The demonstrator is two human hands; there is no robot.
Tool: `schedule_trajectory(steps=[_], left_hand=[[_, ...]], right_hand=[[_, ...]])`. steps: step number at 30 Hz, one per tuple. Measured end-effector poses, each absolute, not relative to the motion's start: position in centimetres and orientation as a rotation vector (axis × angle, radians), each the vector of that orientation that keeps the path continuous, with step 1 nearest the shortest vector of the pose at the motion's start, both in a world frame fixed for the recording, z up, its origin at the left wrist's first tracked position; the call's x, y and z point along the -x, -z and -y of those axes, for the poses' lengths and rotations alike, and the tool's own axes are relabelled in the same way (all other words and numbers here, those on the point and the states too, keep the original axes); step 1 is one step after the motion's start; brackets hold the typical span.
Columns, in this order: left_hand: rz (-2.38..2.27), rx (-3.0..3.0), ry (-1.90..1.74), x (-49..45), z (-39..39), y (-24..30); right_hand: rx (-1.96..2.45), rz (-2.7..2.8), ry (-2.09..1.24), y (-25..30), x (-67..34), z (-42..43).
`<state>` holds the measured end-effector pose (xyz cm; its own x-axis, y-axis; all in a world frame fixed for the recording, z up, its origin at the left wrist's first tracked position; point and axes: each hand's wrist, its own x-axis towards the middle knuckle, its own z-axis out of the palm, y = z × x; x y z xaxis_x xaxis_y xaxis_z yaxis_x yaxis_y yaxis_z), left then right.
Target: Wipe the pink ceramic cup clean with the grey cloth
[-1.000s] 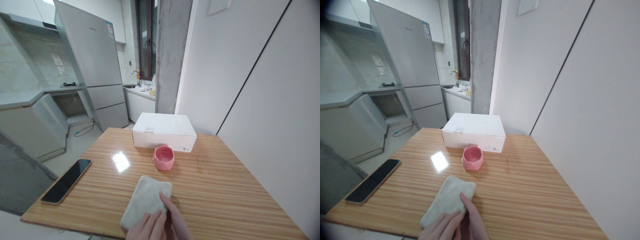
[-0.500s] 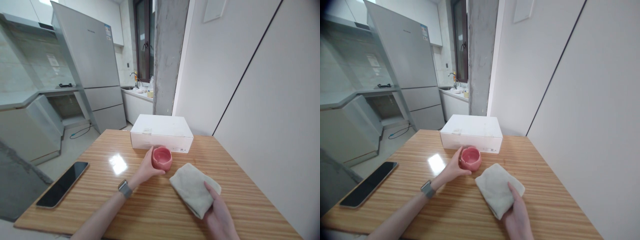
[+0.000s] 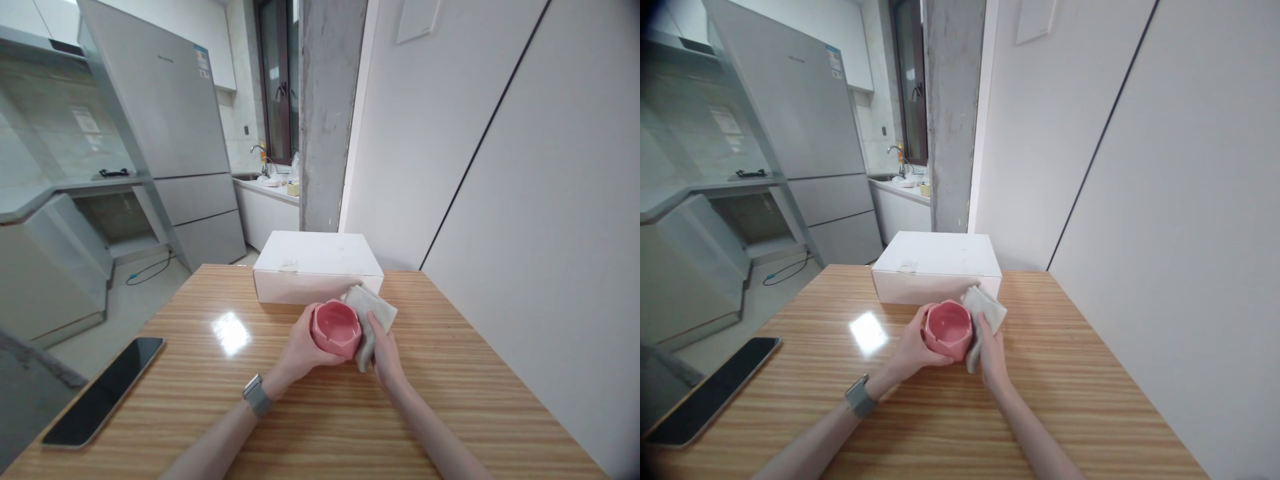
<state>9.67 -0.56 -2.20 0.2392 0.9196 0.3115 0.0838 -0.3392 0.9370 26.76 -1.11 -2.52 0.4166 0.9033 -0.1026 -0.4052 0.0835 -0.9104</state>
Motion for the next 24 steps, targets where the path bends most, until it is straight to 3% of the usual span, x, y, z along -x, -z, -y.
schedule_trajectory(steps=[14, 18, 21, 24], left_hand=[[-0.626, -0.633, -0.953, -9.7, 2.2, 1.9], [-0.679, -0.627, -0.814, -8.9, 2.2, 2.9], [-0.797, -0.699, -0.868, -8.6, 2.0, 3.1], [-0.897, -0.779, -0.94, -8.5, 1.7, 2.9]], right_hand=[[0.967, 0.732, -0.993, 4.2, -24.9, 1.8], [0.96, 1.136, -0.832, 4.4, -25.9, 3.1], [0.833, 1.76, -0.699, 3.2, -27.0, 3.3], [0.72, 2.031, -0.511, 2.2, -27.7, 2.8]])
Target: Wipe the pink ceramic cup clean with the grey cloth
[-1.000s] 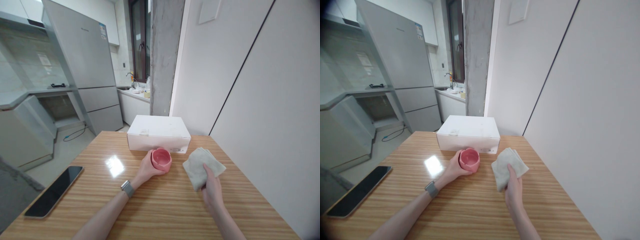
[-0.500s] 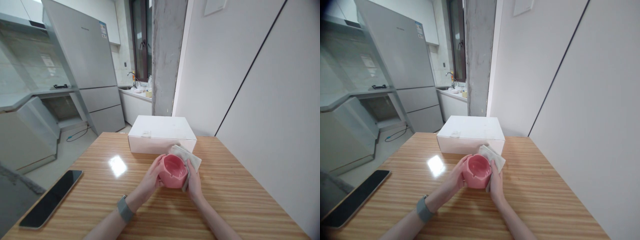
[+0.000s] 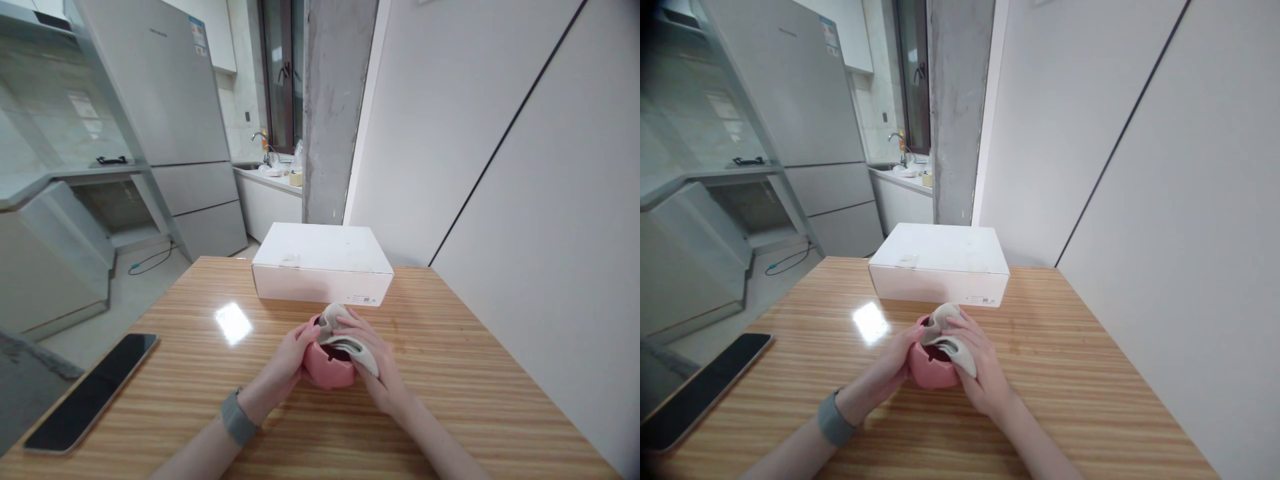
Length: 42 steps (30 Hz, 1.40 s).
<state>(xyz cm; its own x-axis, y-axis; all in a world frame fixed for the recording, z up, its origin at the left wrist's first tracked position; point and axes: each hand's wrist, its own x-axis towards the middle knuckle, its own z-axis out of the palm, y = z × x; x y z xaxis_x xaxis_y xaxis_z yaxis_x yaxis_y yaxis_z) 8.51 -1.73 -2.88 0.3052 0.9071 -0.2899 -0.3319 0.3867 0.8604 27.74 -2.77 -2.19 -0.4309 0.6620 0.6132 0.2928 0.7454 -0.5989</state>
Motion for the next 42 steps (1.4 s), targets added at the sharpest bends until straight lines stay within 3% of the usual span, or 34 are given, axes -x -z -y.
schedule_trajectory(steps=[8, 15, 27, 42], left_hand=[[-0.965, -0.891, -1.24, -8.7, 1.7, 1.9], [-0.933, -0.708, -1.229, -9.7, 2.6, 2.2], [-0.697, -0.688, -0.683, -6.9, 1.5, 1.9], [-0.994, -0.764, -1.069, -7.7, 1.3, 2.3]], right_hand=[[0.743, 2.122, -0.251, 1.8, -25.9, 3.0], [0.691, 1.97, -0.023, 1.8, -24.7, 3.9], [0.483, 2.12, -0.063, 0.9, -26.1, 4.2], [0.757, 2.11, -0.13, 1.6, -24.9, 4.6]])
